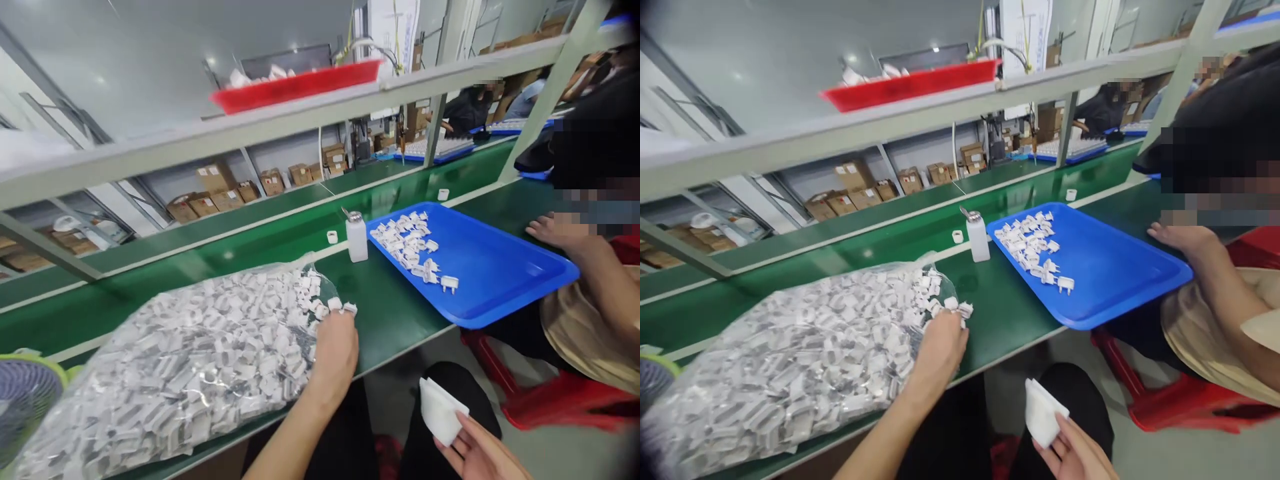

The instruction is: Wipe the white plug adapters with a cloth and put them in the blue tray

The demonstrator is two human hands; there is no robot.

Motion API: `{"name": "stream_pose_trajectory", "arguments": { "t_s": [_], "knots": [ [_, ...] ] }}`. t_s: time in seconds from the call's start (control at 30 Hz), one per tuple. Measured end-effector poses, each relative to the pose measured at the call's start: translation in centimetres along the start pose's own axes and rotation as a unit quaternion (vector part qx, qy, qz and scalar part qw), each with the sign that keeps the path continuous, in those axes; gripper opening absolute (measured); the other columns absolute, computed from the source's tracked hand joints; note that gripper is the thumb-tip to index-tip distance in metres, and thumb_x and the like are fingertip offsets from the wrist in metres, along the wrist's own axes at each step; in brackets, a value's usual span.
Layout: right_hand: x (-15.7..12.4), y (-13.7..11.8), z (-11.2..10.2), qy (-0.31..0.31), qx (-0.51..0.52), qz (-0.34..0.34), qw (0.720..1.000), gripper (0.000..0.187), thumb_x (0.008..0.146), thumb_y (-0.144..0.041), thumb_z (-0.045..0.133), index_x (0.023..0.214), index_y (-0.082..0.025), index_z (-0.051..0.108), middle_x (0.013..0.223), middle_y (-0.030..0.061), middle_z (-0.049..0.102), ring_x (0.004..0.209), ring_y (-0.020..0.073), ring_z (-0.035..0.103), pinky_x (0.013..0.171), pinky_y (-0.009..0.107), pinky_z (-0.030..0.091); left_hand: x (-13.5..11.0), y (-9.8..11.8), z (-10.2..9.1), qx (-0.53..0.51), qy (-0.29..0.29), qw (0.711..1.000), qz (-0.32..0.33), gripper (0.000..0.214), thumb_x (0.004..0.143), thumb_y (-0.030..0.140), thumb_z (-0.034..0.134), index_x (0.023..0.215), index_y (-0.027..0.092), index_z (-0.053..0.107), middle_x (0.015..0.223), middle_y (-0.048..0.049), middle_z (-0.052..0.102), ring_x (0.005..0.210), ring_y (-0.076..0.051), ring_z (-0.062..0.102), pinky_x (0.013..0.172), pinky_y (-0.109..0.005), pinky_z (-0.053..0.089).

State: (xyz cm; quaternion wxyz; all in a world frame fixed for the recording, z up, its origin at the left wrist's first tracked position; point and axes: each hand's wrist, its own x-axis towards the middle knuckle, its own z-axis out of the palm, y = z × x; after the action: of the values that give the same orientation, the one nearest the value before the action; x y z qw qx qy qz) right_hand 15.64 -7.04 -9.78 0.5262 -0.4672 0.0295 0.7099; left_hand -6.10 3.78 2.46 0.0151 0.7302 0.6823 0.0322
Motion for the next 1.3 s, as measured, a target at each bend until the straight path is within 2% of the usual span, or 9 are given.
{"name": "stream_pose_trajectory", "arguments": {
  "t_s": [0.07,0.2,0.37,0.5,0.63,0.8,0.93,1.07,1.3],
  "knots": [
    [-1.4,-0.5,1.1,-0.053,0.017,-0.017,0.998,0.034,0.066,-0.032,0.091,0.093,-0.019,0.077,0.119,0.0098,0.077,0.131,0.0347,0.060,0.106,0.050,0.053,0.5,-0.4,0.3,-0.014,0.000,1.000,-0.012,0.018,0.095,0.013,0.049,0.093,0.014,0.067,0.092,-0.0142,0.069,0.088,-0.027,0.067,0.079,-0.036,0.048],
    [-3.0,-0.9,2.4,-0.026,0.051,-0.028,0.998,0.039,0.067,-0.030,0.092,0.100,-0.017,0.077,0.123,0.0112,0.075,0.126,0.0335,0.063,0.101,0.047,0.057,1.2,-1.2,0.2,-0.035,0.004,0.999,-0.024,0.023,0.094,0.011,0.049,0.083,0.016,0.068,0.084,-0.0124,0.071,0.083,-0.026,0.069,0.078,-0.034,0.046],
    [-2.9,-2.9,1.9,-0.016,0.054,-0.056,0.997,0.040,0.086,-0.027,0.077,0.125,-0.019,0.070,0.132,0.0123,0.070,0.126,0.0307,0.063,0.097,0.048,0.060,1.4,-1.3,-0.2,-0.055,0.031,0.998,-0.027,0.020,0.088,0.007,0.054,0.082,0.016,0.072,0.081,-0.0114,0.072,0.084,-0.026,0.070,0.076,-0.033,0.047],
    [-1.4,-6.5,-0.6,0.004,0.064,-0.135,0.989,0.044,0.091,-0.027,0.069,0.135,-0.025,0.064,0.142,0.0093,0.065,0.132,0.0276,0.059,0.095,0.042,0.062,1.2,-1.2,-1.1,-0.072,0.065,0.995,-0.034,0.020,0.087,0.008,0.055,0.084,0.016,0.073,0.085,-0.0111,0.074,0.085,-0.026,0.070,0.076,-0.033,0.048],
    [1.2,-9.5,-4.8,-0.006,0.132,-0.189,0.973,0.043,0.090,-0.024,0.068,0.134,-0.022,0.065,0.146,0.0117,0.060,0.134,0.0299,0.057,0.101,0.045,0.058,0.5,-1.2,-2.2,-0.109,0.129,0.985,-0.040,0.018,0.086,0.007,0.058,0.080,0.017,0.072,0.083,-0.0079,0.074,0.080,-0.025,0.069,0.074,-0.034,0.051],
    [6.0,-9.2,-8.4,0.005,0.172,-0.221,0.960,0.029,0.092,-0.028,0.065,0.121,-0.024,0.068,0.140,0.0084,0.064,0.130,0.0254,0.060,0.100,0.040,0.058,0.4,0.3,-0.8,-0.185,0.216,0.957,0.052,0.020,0.090,0.007,0.054,0.090,0.020,0.069,0.097,-0.0079,0.072,0.094,-0.025,0.068,0.085,-0.037,0.053],
    [10.6,-7.0,-7.3,-0.012,0.179,-0.223,0.958,0.031,0.098,-0.034,0.063,0.124,-0.017,0.064,0.132,0.0107,0.065,0.118,0.0261,0.066,0.095,0.047,0.057,1.7,2.1,2.6,-0.241,0.163,0.948,0.133,0.029,0.089,-0.001,0.045,0.090,0.020,0.065,0.104,-0.0091,0.068,0.102,-0.024,0.063,0.093,-0.037,0.052],
    [14.4,-6.1,-5.8,-0.016,0.160,-0.220,0.962,0.035,0.097,-0.035,0.066,0.127,-0.018,0.062,0.129,0.0095,0.064,0.108,0.0241,0.067,0.090,0.046,0.058,2.8,2.5,5.3,-0.249,0.126,0.947,0.156,0.035,0.083,-0.008,0.042,0.086,0.021,0.062,0.101,-0.0080,0.065,0.100,-0.022,0.061,0.092,-0.036,0.053],
    [15.9,-8.4,-7.5,0.086,0.153,-0.204,0.963,0.033,0.098,-0.035,0.065,0.126,-0.018,0.062,0.122,0.0082,0.065,0.098,0.0209,0.068,0.082,0.040,0.059,3.2,1.4,5.6,-0.254,0.077,0.943,0.199,0.035,0.085,-0.007,0.042,0.088,0.021,0.062,0.105,-0.0084,0.064,0.105,-0.022,0.060,0.098,-0.037,0.052]
  ]
}}
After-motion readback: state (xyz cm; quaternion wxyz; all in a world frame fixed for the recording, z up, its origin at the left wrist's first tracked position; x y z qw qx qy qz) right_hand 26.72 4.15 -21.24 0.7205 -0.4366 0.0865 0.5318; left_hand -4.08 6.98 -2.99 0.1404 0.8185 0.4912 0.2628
